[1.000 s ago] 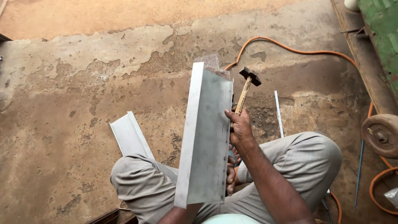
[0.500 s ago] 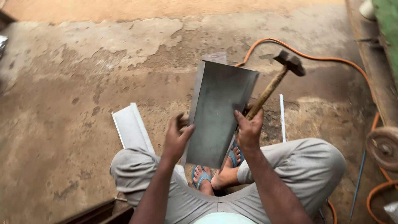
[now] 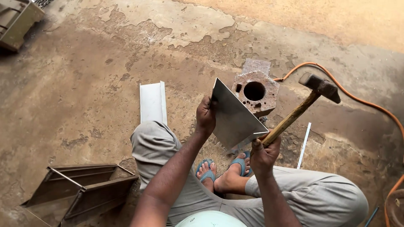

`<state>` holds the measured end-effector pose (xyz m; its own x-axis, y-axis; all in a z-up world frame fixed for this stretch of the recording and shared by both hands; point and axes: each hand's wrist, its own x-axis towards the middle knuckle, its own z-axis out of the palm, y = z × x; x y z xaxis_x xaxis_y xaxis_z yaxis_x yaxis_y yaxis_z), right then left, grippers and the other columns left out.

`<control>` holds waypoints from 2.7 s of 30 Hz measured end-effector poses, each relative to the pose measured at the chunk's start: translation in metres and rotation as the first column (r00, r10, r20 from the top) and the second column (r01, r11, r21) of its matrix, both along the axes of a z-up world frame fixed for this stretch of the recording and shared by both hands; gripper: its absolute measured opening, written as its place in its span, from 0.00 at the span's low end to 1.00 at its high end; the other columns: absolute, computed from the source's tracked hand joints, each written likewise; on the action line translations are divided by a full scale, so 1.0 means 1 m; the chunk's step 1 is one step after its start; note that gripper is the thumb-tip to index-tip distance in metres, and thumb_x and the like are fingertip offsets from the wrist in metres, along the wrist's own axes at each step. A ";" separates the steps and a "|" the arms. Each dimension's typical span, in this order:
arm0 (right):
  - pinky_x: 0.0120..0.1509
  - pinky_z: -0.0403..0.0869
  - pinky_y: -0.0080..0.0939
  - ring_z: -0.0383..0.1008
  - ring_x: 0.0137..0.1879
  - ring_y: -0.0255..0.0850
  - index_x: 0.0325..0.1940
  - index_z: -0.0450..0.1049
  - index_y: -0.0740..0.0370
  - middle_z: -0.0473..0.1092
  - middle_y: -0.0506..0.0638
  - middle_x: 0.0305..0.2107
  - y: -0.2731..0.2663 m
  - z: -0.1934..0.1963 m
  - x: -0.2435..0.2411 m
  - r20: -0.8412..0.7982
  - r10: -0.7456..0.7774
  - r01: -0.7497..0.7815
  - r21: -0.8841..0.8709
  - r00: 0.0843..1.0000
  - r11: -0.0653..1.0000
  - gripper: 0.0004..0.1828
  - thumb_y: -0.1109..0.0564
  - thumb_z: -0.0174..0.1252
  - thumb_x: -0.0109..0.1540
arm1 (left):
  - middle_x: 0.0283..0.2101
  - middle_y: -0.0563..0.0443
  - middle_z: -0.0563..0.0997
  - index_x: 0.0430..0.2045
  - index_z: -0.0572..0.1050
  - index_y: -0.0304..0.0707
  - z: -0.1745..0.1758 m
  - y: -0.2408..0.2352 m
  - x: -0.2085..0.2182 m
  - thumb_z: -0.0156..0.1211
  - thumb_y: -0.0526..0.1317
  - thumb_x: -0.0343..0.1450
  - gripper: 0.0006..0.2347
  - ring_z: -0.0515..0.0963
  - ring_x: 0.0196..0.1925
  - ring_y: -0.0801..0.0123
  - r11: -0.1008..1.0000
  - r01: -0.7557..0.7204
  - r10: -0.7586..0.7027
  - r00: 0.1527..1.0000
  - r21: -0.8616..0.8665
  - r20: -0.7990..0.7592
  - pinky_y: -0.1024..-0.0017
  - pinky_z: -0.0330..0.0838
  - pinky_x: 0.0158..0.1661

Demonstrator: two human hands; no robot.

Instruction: Manually shaping and cutting metal sheets using a hammer and an angle grinder.

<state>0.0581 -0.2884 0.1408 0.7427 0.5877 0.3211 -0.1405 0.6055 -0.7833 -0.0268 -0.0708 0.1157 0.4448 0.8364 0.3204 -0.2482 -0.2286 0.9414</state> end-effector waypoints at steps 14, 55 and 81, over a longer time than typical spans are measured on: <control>0.48 0.75 0.33 0.73 0.41 0.33 0.53 0.64 0.63 0.75 0.58 0.47 -0.005 -0.004 0.027 0.246 0.010 0.019 -0.114 0.969 0.993 0.18 0.63 0.66 0.66 | 0.30 0.57 0.75 0.35 0.72 0.39 0.019 0.038 -0.010 0.62 0.49 0.77 0.12 0.74 0.33 0.77 0.971 0.004 0.013 0.998 0.240 -0.068 0.74 0.72 0.34; 0.29 0.66 0.24 0.68 0.29 0.27 0.62 0.73 0.73 0.74 0.46 0.33 -0.012 0.018 0.037 0.018 0.207 -0.194 -0.272 0.978 0.942 0.25 0.62 0.68 0.61 | 0.38 0.53 0.80 0.34 0.75 0.44 0.068 0.029 0.017 0.72 0.45 0.68 0.11 0.79 0.49 0.58 0.450 0.681 -0.118 0.687 0.578 -0.717 0.59 0.72 0.53; 0.22 0.70 0.31 0.72 0.27 0.31 0.63 0.62 0.68 0.72 0.50 0.31 0.021 -0.043 0.030 -0.681 -0.119 -0.103 -0.277 0.723 0.955 0.26 0.67 0.56 0.60 | 0.59 0.29 0.74 0.69 0.60 0.24 -0.013 -0.021 -0.014 0.68 0.43 0.70 0.34 0.78 0.57 0.43 0.506 0.332 -0.052 0.933 -0.796 0.356 0.49 0.78 0.55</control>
